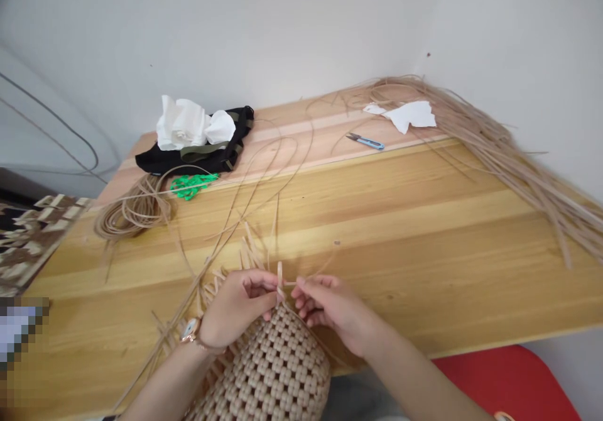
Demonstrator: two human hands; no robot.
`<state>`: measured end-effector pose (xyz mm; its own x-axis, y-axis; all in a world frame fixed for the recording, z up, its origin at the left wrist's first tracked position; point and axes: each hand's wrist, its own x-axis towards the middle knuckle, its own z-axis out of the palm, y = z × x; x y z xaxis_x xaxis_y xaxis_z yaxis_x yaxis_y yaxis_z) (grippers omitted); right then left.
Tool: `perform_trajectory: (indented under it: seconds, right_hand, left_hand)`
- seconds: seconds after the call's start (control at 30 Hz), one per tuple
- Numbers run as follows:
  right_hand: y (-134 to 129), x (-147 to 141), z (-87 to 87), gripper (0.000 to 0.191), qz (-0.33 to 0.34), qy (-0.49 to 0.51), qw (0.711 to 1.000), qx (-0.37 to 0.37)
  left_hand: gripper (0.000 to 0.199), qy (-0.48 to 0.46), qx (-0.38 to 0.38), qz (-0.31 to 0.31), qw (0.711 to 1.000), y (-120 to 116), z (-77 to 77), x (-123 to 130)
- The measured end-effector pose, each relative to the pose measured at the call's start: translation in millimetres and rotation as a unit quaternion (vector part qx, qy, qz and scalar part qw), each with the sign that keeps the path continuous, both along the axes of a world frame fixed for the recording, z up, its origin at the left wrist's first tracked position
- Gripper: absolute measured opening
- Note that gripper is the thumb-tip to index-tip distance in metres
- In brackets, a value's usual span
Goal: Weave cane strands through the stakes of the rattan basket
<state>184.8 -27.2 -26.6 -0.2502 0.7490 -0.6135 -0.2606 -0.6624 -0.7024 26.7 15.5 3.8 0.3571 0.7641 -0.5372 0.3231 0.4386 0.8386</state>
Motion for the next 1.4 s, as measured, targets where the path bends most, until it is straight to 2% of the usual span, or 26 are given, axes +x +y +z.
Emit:
perform_trajectory:
  seconds: [0.07, 0.13, 0.23, 0.37, 0.47, 0.6, 0.67, 0.73, 0.8, 0.83, 0.9, 1.0, 1.1, 1.27, 1.3, 1.33, 1.37, 1.4]
  right_hand:
    - [-10.0, -4.3, 1.4, 0.025, -0.005, -0.019, 1.0, 0.023]
    - [-16.4, -7.4, 4.4, 0.014, 0.02, -0.085, 0.993, 0.077]
    - [-20.1, -10.9, 9.8, 0.007, 0.069, -0.234, 0.955, 0.17]
    - [-16.5, -15.3, 16.5, 0.008, 0.106, -0.348, 0.906, 0.218]
    - [-10.2, -16.3, 23.3, 0.012, 0.136, -0.321, 0.915, 0.202]
    - [-3.4, -13.6, 30.7, 0.016, 0.164, -0.186, 0.961, 0.122]
    - [-2.3, -11.4, 29.3, 0.021, 0.138, -0.089, 0.983, 0.085]
    - [-3.1, -9.7, 24.9, 0.029, 0.084, -0.014, 0.994, 0.066]
    - [-5.7, -9.3, 20.9, 0.033, 0.049, -0.025, 0.994, 0.09]
    - [-7.6, -9.6, 20.0, 0.034, 0.047, -0.067, 0.989, 0.124]
    - [-11.7, -11.1, 21.5, 0.037, 0.074, -0.187, 0.955, 0.219]
    - [-16.1, -14.8, 27.7, 0.032, 0.144, -0.332, 0.865, 0.347]
    - [-14.4, -19.6, 31.1, 0.018, 0.21, -0.421, 0.779, 0.415]
    - [-2.3, -26.4, 27.8, 0.017, 0.295, -0.526, 0.592, 0.534]
    - [-0.1, -26.7, 27.2, 0.018, 0.301, -0.527, 0.566, 0.559]
    - [1.7, -26.5, 26.9, 0.017, 0.298, -0.519, 0.557, 0.576]
    - [3.2, -25.8, 26.7, 0.016, 0.285, -0.506, 0.57, 0.581]
    - [4.4, -24.8, 26.6, 0.014, 0.261, -0.495, 0.602, 0.57]
  left_hand:
    - [0.011, 0.011, -0.005, 0.012, 1.0, 0.9, 1.0, -0.9]
    - [0.01, 0.018, -0.006, 0.021, 1.0, 1.2, 2.0, -0.9]
    - [0.009, 0.024, -0.003, 0.033, 0.999, 0.7, 2.6, -0.4]
    - [0.008, 0.026, 0.009, 0.047, 0.999, -0.9, 1.3, -0.3]
    - [0.008, 0.021, 0.004, 0.049, 0.999, -1.3, -0.3, -0.2]
    - [0.009, 0.008, 0.002, 0.056, 0.998, 0.0, -2.5, -0.5]
    - [0.007, 0.0, 0.011, 0.055, 0.998, 0.8, -3.1, -1.3]
    - [0.005, -0.011, 0.007, 0.042, 0.999, 1.5, -2.9, -2.2]
    - [0.005, -0.018, -0.006, 0.03, 0.999, 1.8, -1.9, -2.6]
    - [0.005, -0.018, -0.012, 0.028, 0.999, 1.9, -1.4, -2.5]
    - [0.005, -0.012, -0.018, 0.03, 0.999, 2.0, -0.6, -1.9]
    - [0.006, -0.013, -0.029, 0.039, 0.999, 2.7, -1.4, -1.2]
    - [0.006, -0.023, -0.042, 0.039, 0.998, 3.8, -4.0, -2.0]
    - [0.007, -0.004, -0.052, 0.035, 0.998, 5.3, -6.3, -3.8]
    - [0.008, -0.004, -0.053, 0.037, 0.998, 5.6, -6.7, -4.1]
    - [0.009, -0.009, -0.053, 0.04, 0.998, 6.0, -7.2, -4.6]
    - [0.01, -0.018, -0.051, 0.04, 0.998, 6.4, -7.8, -5.2]
    - [0.01, -0.027, -0.05, 0.036, 0.998, 6.7, -8.4, -6.0]
